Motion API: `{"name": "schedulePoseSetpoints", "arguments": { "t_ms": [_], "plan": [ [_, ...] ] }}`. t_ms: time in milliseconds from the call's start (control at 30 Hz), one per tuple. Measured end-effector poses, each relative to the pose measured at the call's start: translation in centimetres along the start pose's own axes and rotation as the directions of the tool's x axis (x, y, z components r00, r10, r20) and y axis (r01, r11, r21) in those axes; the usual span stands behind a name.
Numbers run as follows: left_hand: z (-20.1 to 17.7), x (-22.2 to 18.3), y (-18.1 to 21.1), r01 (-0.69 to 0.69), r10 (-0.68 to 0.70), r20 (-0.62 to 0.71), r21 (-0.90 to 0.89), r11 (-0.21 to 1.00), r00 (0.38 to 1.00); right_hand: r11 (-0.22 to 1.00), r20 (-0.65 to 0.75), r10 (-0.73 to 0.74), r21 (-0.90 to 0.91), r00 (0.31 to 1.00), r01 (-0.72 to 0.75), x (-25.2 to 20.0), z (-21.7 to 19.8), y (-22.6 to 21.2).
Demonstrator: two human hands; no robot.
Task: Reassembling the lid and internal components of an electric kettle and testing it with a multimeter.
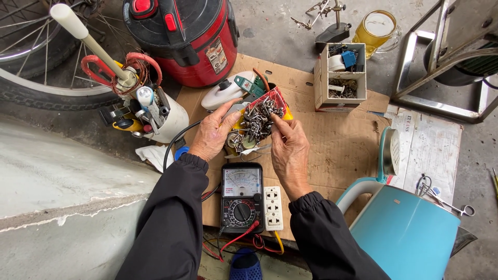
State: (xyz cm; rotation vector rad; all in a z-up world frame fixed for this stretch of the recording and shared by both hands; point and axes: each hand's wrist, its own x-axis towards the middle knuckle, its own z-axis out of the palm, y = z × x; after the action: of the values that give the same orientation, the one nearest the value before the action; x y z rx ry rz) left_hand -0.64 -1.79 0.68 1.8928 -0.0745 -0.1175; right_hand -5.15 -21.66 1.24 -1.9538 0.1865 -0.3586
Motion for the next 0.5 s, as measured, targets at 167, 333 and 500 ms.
{"name": "schedulePoseSetpoints", "arguments": {
  "t_ms": [167,333,500],
  "plan": [
    [-0.1,0.0,0.1,0.009,-0.009,0.004,0.009,1.0,1.0,1.0,0.009,-0.016,-0.015,1.0,0.016,-0.2,0.0,0.1],
    [-0.1,-0.1,0.3,0.015,-0.015,0.002,0.003,1.0,1.0,1.0,-0.001,-0.02,0.006,1.0,0.02,0.6,0.2,0.6],
    [-0.1,0.0,-0.2,0.014,-0.014,0.009,-0.001,1.0,1.0,1.0,-0.002,-0.012,0.011,1.0,0.012,2.0,0.9,1.1]
  ]
}}
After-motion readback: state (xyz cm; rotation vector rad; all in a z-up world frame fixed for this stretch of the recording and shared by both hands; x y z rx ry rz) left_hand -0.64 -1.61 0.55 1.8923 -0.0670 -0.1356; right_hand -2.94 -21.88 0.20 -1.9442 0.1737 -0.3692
